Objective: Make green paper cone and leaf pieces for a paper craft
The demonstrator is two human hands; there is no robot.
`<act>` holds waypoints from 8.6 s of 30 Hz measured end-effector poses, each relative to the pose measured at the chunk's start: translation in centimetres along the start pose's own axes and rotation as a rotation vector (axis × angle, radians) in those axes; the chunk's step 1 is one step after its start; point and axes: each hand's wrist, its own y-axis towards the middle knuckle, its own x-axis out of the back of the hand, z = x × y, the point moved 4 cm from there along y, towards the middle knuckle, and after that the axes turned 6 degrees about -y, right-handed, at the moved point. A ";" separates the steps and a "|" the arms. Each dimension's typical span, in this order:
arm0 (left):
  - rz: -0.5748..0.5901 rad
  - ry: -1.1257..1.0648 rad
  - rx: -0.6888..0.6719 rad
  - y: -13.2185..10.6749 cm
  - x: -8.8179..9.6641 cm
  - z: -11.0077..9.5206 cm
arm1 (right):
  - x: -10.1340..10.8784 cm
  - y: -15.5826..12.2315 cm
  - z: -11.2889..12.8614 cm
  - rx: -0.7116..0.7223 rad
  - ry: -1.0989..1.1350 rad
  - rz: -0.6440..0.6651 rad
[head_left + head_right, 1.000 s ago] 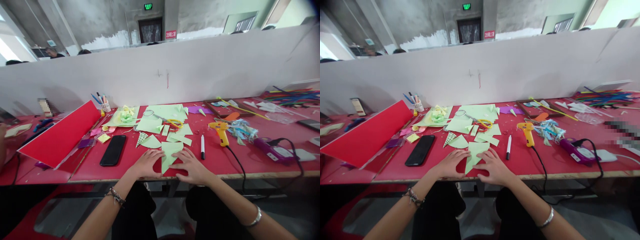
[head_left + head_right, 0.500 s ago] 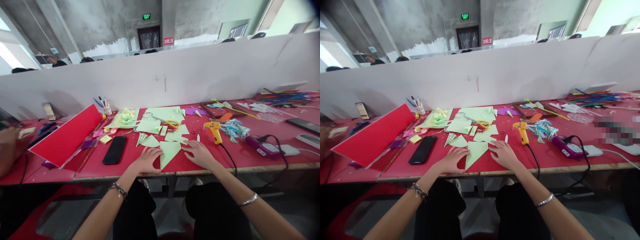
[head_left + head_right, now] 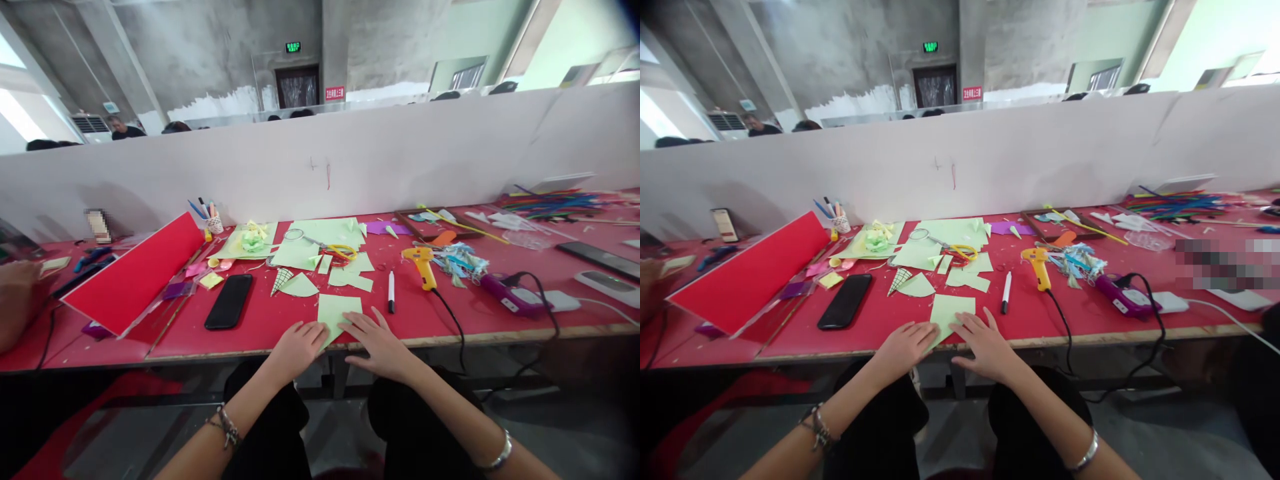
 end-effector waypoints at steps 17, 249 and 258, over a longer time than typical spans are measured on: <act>-0.204 0.175 -0.025 3.1 5.0 1.6 | 3.7 4.7 0.8 0.077 -0.221 -0.280; -0.306 -1.346 0.313 7.2 3.5 2.7 | 6.0 7.7 -4.0 -0.139 0.324 -0.462; -0.213 -1.395 0.317 8.2 3.5 5.1 | 5.7 8.9 -4.3 0.006 0.093 -0.400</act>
